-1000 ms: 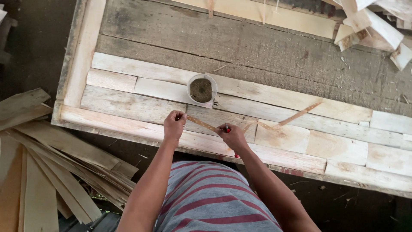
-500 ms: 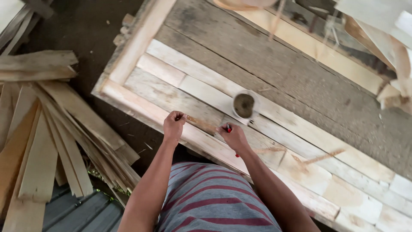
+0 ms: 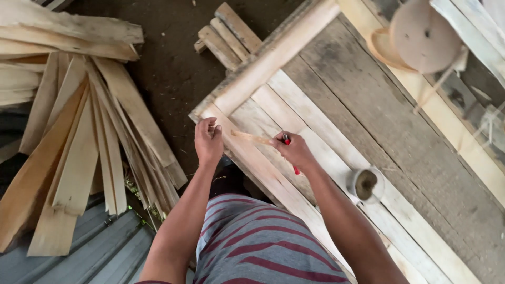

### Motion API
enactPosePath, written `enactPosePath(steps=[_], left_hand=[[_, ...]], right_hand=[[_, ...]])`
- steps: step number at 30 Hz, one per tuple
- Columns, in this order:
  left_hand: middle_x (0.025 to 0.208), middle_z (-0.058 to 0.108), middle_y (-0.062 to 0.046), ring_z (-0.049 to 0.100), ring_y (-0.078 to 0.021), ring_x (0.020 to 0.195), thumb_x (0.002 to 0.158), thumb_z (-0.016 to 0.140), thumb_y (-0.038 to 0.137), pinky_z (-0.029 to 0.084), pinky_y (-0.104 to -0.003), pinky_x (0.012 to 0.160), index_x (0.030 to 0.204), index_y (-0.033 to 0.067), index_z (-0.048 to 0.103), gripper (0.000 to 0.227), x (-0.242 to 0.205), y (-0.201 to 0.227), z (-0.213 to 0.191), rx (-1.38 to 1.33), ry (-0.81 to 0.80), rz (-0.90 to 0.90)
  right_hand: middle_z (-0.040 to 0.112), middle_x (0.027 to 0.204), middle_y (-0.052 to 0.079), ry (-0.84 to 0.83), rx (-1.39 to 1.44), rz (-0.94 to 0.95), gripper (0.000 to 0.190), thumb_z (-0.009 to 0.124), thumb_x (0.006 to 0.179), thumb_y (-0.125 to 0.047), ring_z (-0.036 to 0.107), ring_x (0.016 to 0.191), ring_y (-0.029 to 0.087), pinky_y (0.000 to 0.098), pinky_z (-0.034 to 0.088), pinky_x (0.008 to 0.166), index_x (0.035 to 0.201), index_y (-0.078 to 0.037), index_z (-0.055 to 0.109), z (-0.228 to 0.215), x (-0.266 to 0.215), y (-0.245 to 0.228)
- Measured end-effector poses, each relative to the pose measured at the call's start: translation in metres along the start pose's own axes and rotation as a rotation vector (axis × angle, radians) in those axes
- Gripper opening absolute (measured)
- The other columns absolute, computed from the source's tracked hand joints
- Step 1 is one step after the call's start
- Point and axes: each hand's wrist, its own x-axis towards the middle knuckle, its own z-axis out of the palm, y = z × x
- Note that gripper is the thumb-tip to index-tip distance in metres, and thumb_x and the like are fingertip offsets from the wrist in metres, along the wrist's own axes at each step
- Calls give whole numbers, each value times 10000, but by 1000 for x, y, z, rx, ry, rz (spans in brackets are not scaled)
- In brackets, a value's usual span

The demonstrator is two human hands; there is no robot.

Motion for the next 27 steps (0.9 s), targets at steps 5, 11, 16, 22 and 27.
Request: enactPosePath(steps=[5, 11, 16, 22, 27], left_hand=[[1124, 606, -108, 625, -355, 1089, 899, 712, 38, 538, -441, 931, 1177, 94, 684, 286, 42, -39, -13, 184, 103, 227], [1139, 658, -35, 593, -292, 1186, 786, 786, 56, 507, -408, 995, 1109, 145, 742, 338, 65, -70, -12, 413, 193, 523], [1242, 638, 19, 513, -258, 1336, 771, 805, 146, 471, -416, 1032, 1190, 207, 715, 433, 54, -57, -8, 532, 173, 520], [1494, 596, 31, 335, -288, 1530, 837, 782, 337, 27, -733, 1195, 1365, 241, 657, 552, 37, -52, 9, 706, 95, 662], [1632, 453, 12, 165, -311, 1597, 925, 661, 410, -64, -852, 1103, 1503, 189, 545, 629, 26, -58, 18, 811, -36, 592]], right_hand=[[580, 608, 74, -101, -61, -60, 153, 751, 865, -221, 594, 574, 158, 274, 506, 520, 879, -70, 729, 16, 37, -64], [693, 758, 62, -100, -440, -16, 183, 723, 843, -363, 684, 780, 234, 378, 537, 733, 909, -199, 771, 32, 107, -59], [691, 760, 43, -99, -549, -9, 193, 707, 822, -393, 691, 809, 241, 398, 537, 742, 894, -222, 765, 31, 135, -54], [713, 771, 62, -88, -596, -24, 215, 720, 817, -419, 718, 835, 283, 404, 556, 766, 887, -221, 769, 28, 150, -49], [714, 762, 74, -90, -623, -60, 217, 716, 825, -407, 721, 837, 318, 440, 553, 753, 893, -208, 766, 31, 155, -43]])
